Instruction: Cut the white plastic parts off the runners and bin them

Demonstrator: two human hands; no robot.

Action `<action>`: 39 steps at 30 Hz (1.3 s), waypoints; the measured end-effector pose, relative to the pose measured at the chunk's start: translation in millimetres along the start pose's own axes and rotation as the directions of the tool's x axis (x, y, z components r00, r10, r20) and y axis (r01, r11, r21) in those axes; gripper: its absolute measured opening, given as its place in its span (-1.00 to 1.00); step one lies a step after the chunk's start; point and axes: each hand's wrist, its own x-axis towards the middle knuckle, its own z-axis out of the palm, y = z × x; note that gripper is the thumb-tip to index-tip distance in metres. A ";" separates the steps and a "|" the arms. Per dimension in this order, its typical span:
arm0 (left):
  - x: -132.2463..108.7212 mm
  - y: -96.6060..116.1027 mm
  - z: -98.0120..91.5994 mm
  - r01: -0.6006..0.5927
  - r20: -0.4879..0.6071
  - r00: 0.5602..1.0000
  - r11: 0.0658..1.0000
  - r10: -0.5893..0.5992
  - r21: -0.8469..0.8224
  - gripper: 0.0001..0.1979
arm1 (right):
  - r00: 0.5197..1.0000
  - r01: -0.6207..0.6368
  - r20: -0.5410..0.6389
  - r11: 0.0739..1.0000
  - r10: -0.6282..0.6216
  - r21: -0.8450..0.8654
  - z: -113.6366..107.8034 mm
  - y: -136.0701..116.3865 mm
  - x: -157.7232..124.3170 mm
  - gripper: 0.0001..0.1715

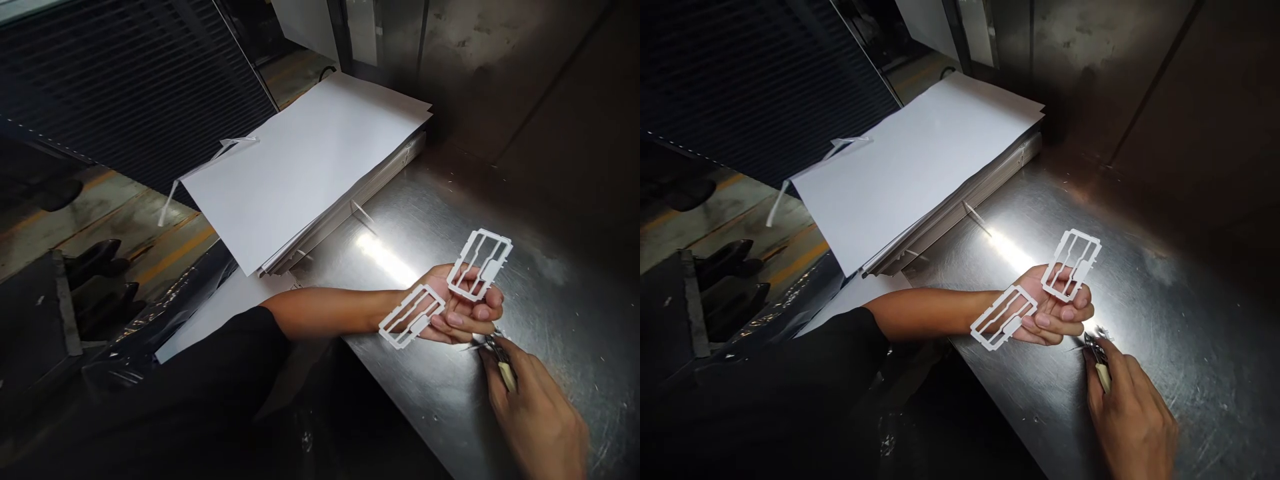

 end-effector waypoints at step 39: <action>-6.3 -4.1 2.8 -0.180 0.008 0.984 0.984 0.180 0.013 -0.17 | 0.949 -0.316 -0.002 0.949 0.316 0.015 -9.7 -3.8 6.6 0.00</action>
